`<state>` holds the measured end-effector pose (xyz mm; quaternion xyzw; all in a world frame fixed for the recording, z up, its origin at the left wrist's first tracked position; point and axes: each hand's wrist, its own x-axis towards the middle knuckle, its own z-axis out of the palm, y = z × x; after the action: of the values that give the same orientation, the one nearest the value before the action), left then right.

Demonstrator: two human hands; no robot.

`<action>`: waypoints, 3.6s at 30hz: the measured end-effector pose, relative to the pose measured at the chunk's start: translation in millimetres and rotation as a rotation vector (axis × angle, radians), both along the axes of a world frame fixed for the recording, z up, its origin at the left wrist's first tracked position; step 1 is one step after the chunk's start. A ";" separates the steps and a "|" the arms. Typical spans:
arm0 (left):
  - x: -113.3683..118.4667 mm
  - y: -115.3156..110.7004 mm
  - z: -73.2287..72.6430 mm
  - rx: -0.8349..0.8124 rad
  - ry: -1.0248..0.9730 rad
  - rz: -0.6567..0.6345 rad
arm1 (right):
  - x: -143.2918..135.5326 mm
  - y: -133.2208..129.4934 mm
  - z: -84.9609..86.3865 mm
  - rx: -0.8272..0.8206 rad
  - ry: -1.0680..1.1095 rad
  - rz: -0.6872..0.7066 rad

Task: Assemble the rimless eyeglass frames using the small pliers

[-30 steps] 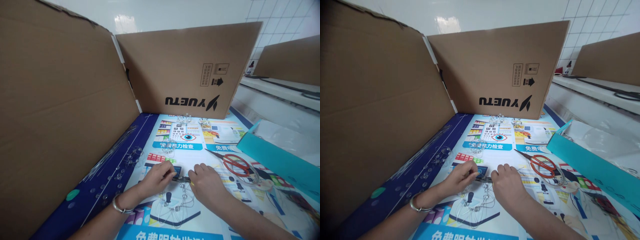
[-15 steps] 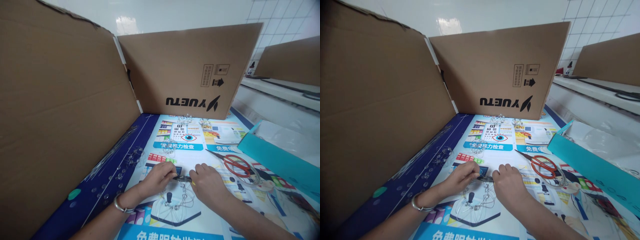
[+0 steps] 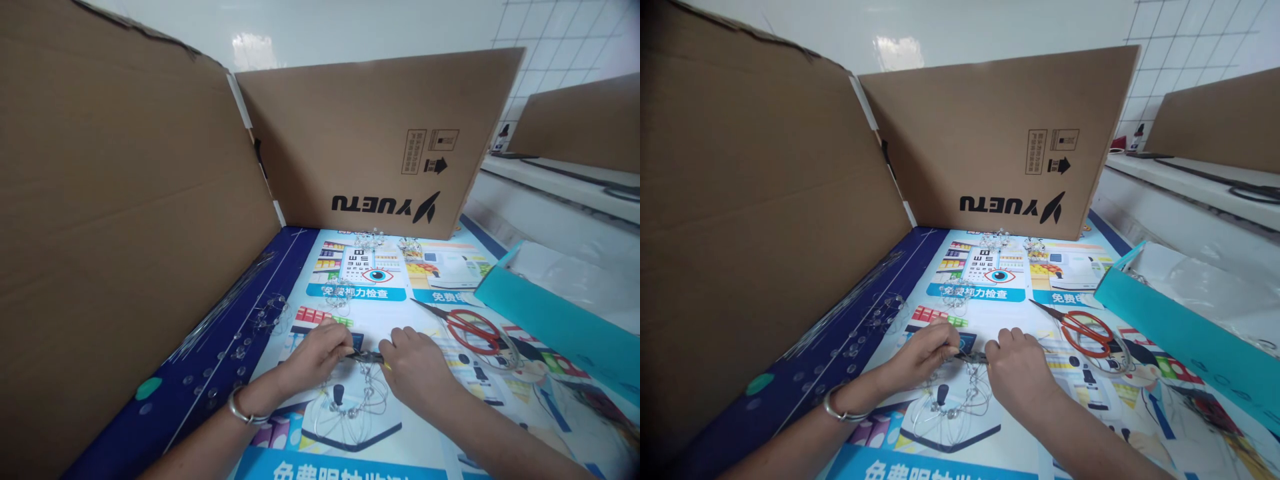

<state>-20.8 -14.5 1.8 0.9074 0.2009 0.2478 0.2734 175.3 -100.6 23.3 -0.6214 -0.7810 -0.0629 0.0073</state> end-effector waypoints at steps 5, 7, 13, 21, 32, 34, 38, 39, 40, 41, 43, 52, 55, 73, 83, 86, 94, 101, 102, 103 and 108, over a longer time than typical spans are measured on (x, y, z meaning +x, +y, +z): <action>0.0 -0.5 0.9 -0.018 -0.016 -0.010 | -0.1 -0.1 0.7 -0.014 0.015 -0.010; -0.1 -1.0 1.0 -0.025 -0.012 -0.012 | -0.3 -0.2 0.6 -0.017 0.018 -0.017; -1.8 1.1 -1.7 -0.070 -0.023 -0.001 | 1.8 0.6 3.1 0.009 0.030 -0.015; -6.5 8.5 -8.2 -0.188 -0.094 0.002 | 8.0 1.4 9.3 0.004 0.051 -0.027; -6.8 7.2 -7.0 -0.199 -0.126 -0.003 | 5.4 1.9 6.9 -0.004 0.058 0.008; -6.6 5.7 -6.5 -0.187 -0.110 0.017 | 4.8 1.3 5.7 0.006 0.053 0.010; -5.8 3.8 -5.4 -0.178 -0.082 0.041 | 3.9 0.4 2.7 0.034 0.024 0.022; -5.6 3.6 -5.2 -0.180 -0.076 0.049 | 3.5 0.3 2.0 0.044 0.013 0.026; -5.3 3.6 -5.1 -0.183 -0.072 0.056 | 3.1 0.3 1.4 0.054 0.002 0.030; -5.1 3.5 -5.1 -0.186 -0.068 0.064 | 2.7 0.4 1.0 0.064 -0.009 0.033; -4.8 3.5 -5.2 -0.190 -0.061 0.071 | 2.2 0.7 0.3 0.074 -0.022 0.040; -4.0 3.1 -6.4 -0.183 -0.064 0.076 | 1.9 -0.4 0.7 0.068 -0.008 0.047; -4.0 3.0 -6.8 -0.189 -0.055 0.098 | 1.4 -0.1 1.1 0.077 -0.017 0.055; -2.2 0.8 -5.2 -0.151 -0.045 0.054 | 2.8 0.9 -3.9 0.118 -0.053 0.097; -2.3 -0.7 -3.1 -0.127 -0.037 0.038 | 2.1 0.1 -2.6 0.125 -0.058 0.116; -2.0 -0.6 -4.1 -0.127 -0.032 0.049 | 1.5 -0.1 -1.5 0.141 -0.074 0.129; -0.7 -0.2 -4.2 -0.172 -0.017 0.087 | 1.0 0.5 -0.1 0.181 -0.094 0.152; -0.8 -0.5 -2.9 -0.179 -0.018 0.087 | 1.5 -0.8 -2.0 0.178 -0.110 0.157; -0.8 -0.6 -3.1 -0.179 -0.019 0.087 | 1.8 -0.9 -2.7 0.177 -0.109 0.155; -0.9 -0.6 -3.3 -0.181 -0.020 0.087 | 2.2 -1.0 -3.6 0.175 -0.106 0.153; -1.0 -1.0 -4.2 -0.212 -0.021 0.077 | 4.6 0.2 -11.6 0.164 -0.080 0.147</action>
<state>-21.9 -15.6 -2.3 0.8624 0.2579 0.2451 0.3601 179.9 -100.4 11.7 -0.5568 -0.8162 -0.1509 0.0315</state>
